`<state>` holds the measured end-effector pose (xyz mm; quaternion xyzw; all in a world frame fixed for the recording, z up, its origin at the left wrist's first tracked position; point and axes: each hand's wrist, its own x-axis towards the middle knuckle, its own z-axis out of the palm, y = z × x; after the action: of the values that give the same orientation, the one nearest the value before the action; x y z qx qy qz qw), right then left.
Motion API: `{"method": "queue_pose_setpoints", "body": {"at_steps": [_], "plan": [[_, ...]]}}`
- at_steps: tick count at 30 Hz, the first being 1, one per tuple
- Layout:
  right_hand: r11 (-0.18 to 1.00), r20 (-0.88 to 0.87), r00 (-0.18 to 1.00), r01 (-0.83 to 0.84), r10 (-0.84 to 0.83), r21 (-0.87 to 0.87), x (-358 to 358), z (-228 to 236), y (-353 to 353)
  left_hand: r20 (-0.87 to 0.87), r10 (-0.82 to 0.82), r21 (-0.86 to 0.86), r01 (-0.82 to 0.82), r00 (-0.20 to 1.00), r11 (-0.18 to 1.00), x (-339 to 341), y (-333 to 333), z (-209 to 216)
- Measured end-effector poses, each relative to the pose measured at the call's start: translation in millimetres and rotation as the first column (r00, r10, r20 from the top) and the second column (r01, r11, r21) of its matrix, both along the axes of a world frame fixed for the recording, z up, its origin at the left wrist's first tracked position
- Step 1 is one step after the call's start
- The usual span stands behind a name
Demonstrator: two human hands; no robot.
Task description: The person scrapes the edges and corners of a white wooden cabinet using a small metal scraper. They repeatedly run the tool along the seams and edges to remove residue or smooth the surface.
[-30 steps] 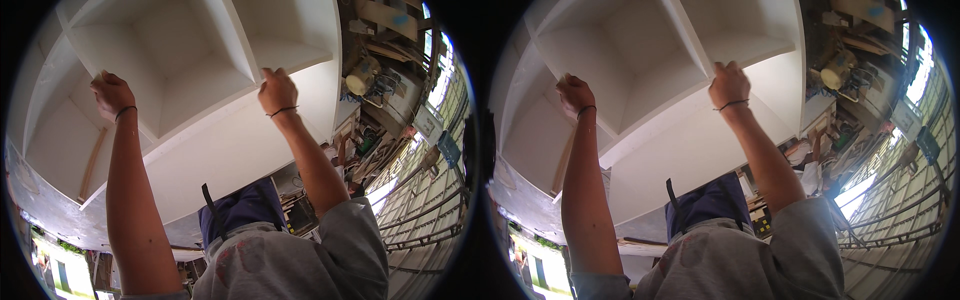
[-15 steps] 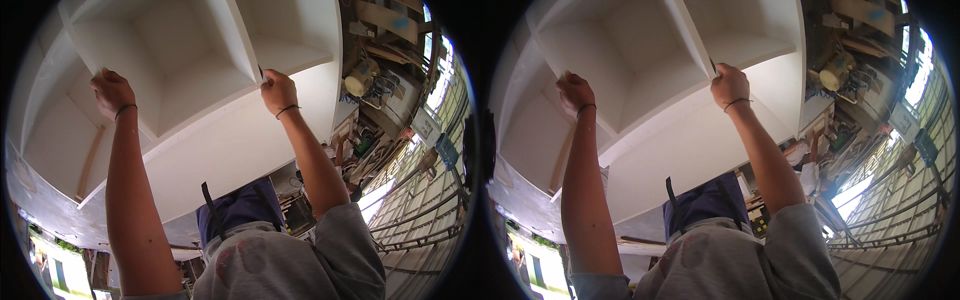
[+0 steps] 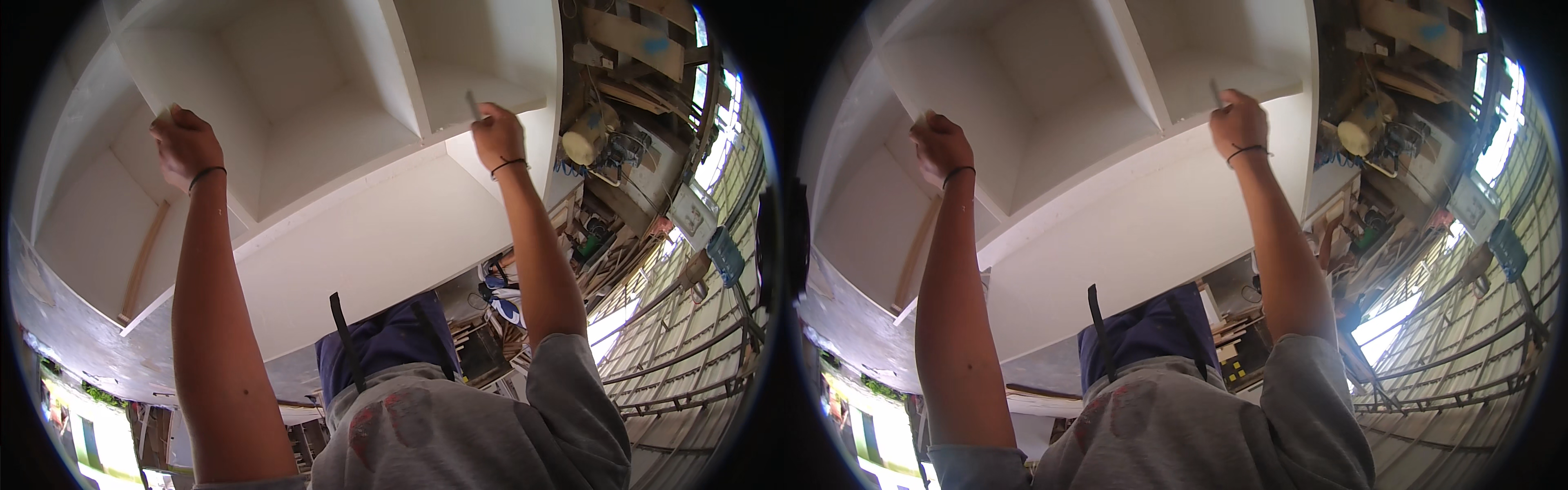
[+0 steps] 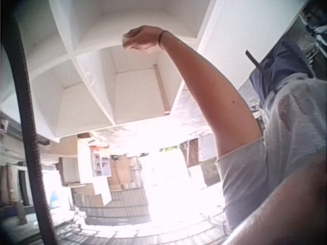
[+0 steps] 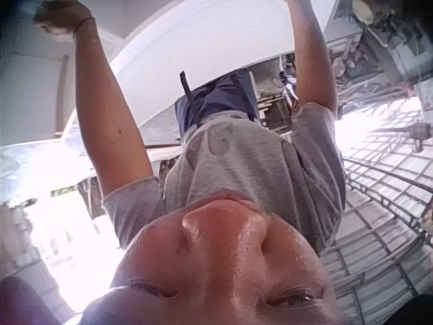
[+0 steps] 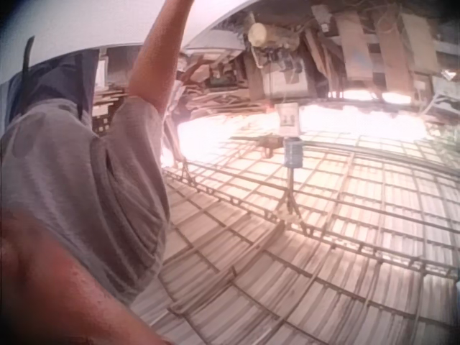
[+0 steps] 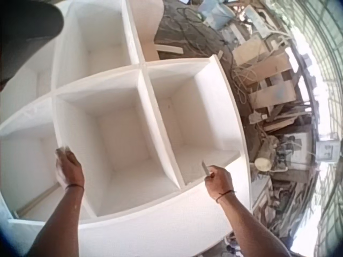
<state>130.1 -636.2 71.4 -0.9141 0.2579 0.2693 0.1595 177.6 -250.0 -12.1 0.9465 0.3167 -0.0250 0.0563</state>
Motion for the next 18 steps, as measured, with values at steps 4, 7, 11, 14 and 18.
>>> {"method": "queue_pose_setpoints", "body": {"at_steps": [4,7,11,14,18], "plan": [[0.870,-0.027,0.923,-0.371,0.384,-0.326,-6.0,-3.9,9.3,-0.013,0.004,-0.032,-0.005,1.000,0.999,3.2,-6.4,4.9],[0.964,0.017,0.974,-0.220,0.225,-0.152,-23.7,-7.5,74.3,-0.036,0.021,-0.016,-0.022,0.999,1.000,4.0,-4.4,3.0],[0.999,0.077,0.996,0.051,-0.051,0.001,-4.3,5.1,10.8,-0.021,0.018,-0.025,-0.019,1.000,1.000,1.3,-1.5,6.2],[0.852,-0.039,0.943,-0.315,0.330,-0.419,3.8,1.0,-38.1,-0.012,-0.004,-0.003,0.004,1.000,1.000,2.5,-5.8,1.9],[0.866,0.017,0.894,-0.430,0.449,-0.255,-22.0,-6.2,43.2,-0.038,-0.002,-0.009,0.001,0.999,1.000,3.4,-5.8,3.2]]}}
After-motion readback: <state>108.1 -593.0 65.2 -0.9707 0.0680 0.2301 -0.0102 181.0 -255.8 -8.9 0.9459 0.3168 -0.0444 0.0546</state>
